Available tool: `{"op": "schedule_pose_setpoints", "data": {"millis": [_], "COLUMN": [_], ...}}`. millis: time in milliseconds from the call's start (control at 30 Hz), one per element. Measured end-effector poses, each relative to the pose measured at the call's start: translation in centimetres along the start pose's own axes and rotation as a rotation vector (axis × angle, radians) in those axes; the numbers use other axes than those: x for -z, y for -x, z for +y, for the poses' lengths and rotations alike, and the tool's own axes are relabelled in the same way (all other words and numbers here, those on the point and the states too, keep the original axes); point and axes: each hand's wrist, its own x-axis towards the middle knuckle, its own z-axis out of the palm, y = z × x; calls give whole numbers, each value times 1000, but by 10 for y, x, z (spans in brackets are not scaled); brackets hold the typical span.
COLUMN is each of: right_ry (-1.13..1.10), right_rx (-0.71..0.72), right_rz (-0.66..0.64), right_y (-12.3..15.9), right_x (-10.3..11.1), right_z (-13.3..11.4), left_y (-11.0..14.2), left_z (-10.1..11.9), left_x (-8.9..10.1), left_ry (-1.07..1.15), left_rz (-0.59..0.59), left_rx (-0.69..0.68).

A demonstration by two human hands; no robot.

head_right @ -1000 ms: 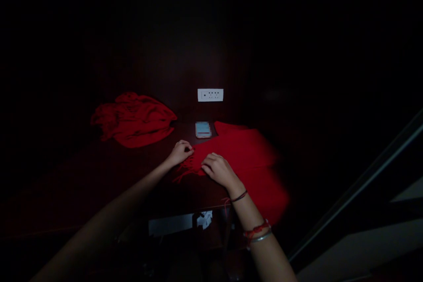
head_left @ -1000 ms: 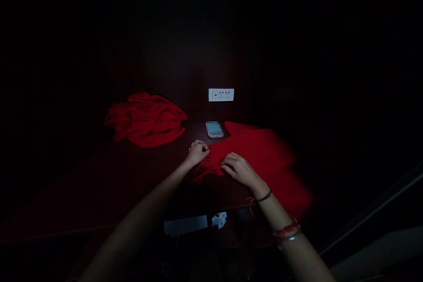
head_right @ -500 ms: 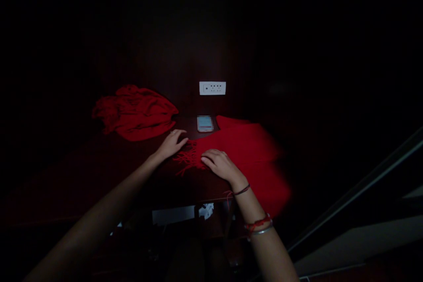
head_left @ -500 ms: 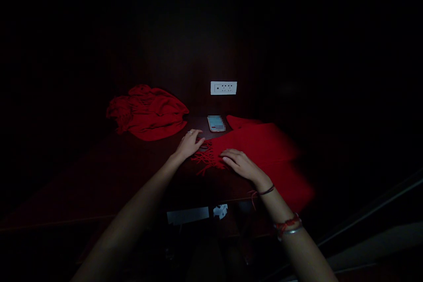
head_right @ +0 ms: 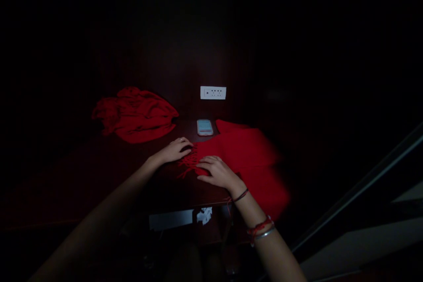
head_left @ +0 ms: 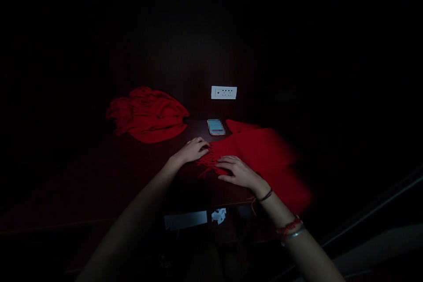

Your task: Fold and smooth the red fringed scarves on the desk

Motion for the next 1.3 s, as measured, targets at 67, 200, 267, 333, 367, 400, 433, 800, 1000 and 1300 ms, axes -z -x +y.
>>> {"op": "schedule_pose_setpoints", "data": {"millis": [67,200,267,333,367,400,433,800,1000,1300], "right_ry": [32,64,32,-1,-14,-24,-31,-50,-27,77], "right_rx": [29,-44,-117,-183,-208,-224,-237,-183,-99,2], "right_rz": [9,87,163,232,257,275,287,201,84,18], "right_y": [-3,-6,-6,-5,-5,-5,-5,-4,-4,0], "right_x": [-1,-5,-7,-8,-8,-8,-9,-4,-3,-1], "right_z": [-3,-4,-2,0,2,3,4,3,2,0], "left_y": [1,4,5,4,3,3,2,8,10,1], "left_z": [4,13,19,28,32,37,42,29,7,-3], "left_x": [7,11,8,3,1,-1,-2,34,45,-22], "left_ry": [78,176,140,49,-7,-62,-112,-50,273,-78], "left_rz": [-59,-239,-228,-133,-69,-6,48,117,240,99], "left_rx": [-99,-221,-210,-180,-170,-168,-175,-91,-42,218]}}
